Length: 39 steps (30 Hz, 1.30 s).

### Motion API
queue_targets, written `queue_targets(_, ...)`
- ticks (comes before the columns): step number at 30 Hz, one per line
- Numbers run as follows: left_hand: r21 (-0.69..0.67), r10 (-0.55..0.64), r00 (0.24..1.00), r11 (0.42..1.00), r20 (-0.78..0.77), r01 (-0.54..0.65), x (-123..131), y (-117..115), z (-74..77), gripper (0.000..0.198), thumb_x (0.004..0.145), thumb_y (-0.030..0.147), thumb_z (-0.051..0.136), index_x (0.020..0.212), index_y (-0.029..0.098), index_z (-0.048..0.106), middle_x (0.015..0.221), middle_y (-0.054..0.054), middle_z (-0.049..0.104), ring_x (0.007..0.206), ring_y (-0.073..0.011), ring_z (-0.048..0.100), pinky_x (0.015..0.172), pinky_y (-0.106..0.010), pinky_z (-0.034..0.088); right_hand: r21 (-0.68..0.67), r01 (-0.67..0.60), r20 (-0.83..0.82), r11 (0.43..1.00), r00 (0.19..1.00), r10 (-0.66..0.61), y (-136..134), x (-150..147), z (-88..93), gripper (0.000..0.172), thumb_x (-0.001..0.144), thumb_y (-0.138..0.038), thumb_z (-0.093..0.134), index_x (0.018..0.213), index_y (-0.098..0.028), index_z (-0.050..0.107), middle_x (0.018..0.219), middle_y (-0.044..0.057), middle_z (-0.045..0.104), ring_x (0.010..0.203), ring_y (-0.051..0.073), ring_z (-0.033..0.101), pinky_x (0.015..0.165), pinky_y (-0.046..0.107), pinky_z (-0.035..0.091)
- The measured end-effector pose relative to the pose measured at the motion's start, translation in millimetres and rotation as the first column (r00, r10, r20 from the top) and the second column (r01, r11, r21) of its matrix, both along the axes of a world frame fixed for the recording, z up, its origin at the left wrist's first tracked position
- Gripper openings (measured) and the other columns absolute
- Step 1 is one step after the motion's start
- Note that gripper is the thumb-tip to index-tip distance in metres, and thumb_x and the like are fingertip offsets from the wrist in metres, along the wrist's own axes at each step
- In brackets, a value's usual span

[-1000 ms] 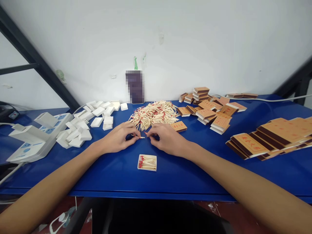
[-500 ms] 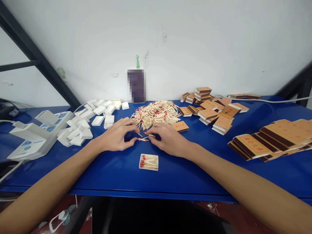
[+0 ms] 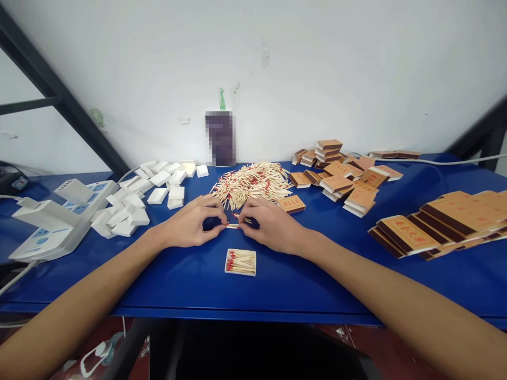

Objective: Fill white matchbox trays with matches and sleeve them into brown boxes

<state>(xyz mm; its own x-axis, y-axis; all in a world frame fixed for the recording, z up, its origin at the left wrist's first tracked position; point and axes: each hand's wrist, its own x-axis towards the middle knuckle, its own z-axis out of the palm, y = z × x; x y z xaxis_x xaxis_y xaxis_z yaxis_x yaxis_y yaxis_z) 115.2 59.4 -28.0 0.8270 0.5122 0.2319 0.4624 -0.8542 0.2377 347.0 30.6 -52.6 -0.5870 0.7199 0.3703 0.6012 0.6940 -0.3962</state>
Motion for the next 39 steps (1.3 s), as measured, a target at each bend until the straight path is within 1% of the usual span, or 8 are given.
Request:
queue_targets(10,-0.02,0.015,1.0,1.0,-0.017,-0.016,-1.8,3.6,-1.3,0.009,0.082,0.018,0.057,0.082,0.018,0.066,0.091,-0.002,0.058,0.089,-0.0173,0.054,0.088,-0.033,0.04,0.056,0.027,0.058,0.998,0.998,-0.031,-2.8,5.7,2.8,0.006,0.084,-0.015,0.058,0.081,-0.018,0.062,0.092,0.007,0.061,0.085,0.02,0.056,0.077,0.034,0.045)
queue_targets(15,0.071,0.04,0.995,0.997,-0.091,-0.033,-4.2,2.8,4.6,0.007,0.078,0.019,0.057,0.077,0.017,0.064,0.092,-0.004,0.058,0.089,-0.0194,0.052,0.086,-0.035,0.038,0.072,0.115,0.074,0.991,0.99,-0.12,-1.8,5.3,0.5,0.006,0.082,-0.014,0.058,0.079,-0.019,0.06,0.087,0.005,0.06,0.085,0.021,0.055,0.076,0.033,0.044)
queue_targets(17,0.122,0.068,0.99,0.991,-0.127,-0.052,-5.6,3.2,6.4,0.007,0.077,0.019,0.057,0.075,0.017,0.063,0.093,-0.005,0.057,0.089,-0.0205,0.051,0.083,-0.036,0.038,0.081,0.138,0.069,0.987,0.987,-0.144,-0.9,4.5,-0.7,0.005,0.082,-0.015,0.059,0.085,-0.018,0.062,0.088,0.006,0.061,0.086,0.021,0.056,0.076,0.033,0.044)
queue_targets(20,0.181,0.117,0.983,0.979,-0.144,-0.09,-6.8,5.4,5.4,0.008,0.079,0.021,0.056,0.074,0.017,0.062,0.092,-0.005,0.057,0.089,-0.0216,0.05,0.08,-0.036,0.037,0.078,0.168,0.051,0.983,0.984,-0.172,1.0,4.1,-3.0,0.015,0.087,-0.024,0.06,0.098,-0.016,0.065,0.092,0.007,0.061,0.088,0.022,0.057,0.078,0.034,0.045)
queue_targets(22,0.214,0.154,0.98,0.969,-0.13,-0.124,-6.4,7.0,2.6,0.01,0.082,0.021,0.055,0.077,0.017,0.061,0.092,-0.005,0.057,0.089,-0.0213,0.05,0.08,-0.035,0.038,0.053,0.174,0.038,0.983,0.984,-0.176,2.6,4.2,-4.1,0.019,0.09,-0.031,0.058,0.098,-0.016,0.068,0.093,0.007,0.061,0.087,0.021,0.058,0.078,0.034,0.045)
queue_targets(29,0.261,0.195,0.98,0.949,-0.042,-0.178,-1.9,5.0,-5.7,0.015,0.091,0.027,0.051,0.095,0.018,0.063,0.098,-0.005,0.058,0.092,-0.0205,0.051,0.081,-0.034,0.039,-0.03,0.122,0.026,0.992,0.992,-0.122,5.0,4.1,0.6,0.013,0.09,-0.025,0.059,0.085,-0.019,0.07,0.084,0.005,0.061,0.082,0.019,0.056,0.072,0.03,0.042)
queue_targets(35,0.296,0.267,0.958,0.928,-0.105,-0.227,-2.1,5.3,-3.3,0.019,0.089,0.032,0.053,0.091,0.018,0.064,0.093,-0.006,0.062,0.089,-0.0228,0.052,0.077,-0.036,0.038,-0.077,0.043,0.025,0.996,0.999,-0.041,-4.2,1.3,5.4,0.012,0.089,-0.024,0.059,0.087,-0.02,0.07,0.087,0.004,0.061,0.082,0.017,0.056,0.073,0.029,0.042)
queue_targets(39,0.228,0.252,0.958,0.949,-0.135,-0.218,-1.8,5.3,-2.0,0.016,0.089,0.029,0.053,0.083,0.018,0.063,0.086,-0.005,0.063,0.085,-0.0216,0.054,0.076,-0.035,0.038,-0.101,-0.043,0.008,0.994,0.999,0.044,-9.4,-0.3,9.4,0.014,0.091,-0.029,0.058,0.091,-0.021,0.07,0.09,0.004,0.063,0.082,0.015,0.058,0.073,0.027,0.042)
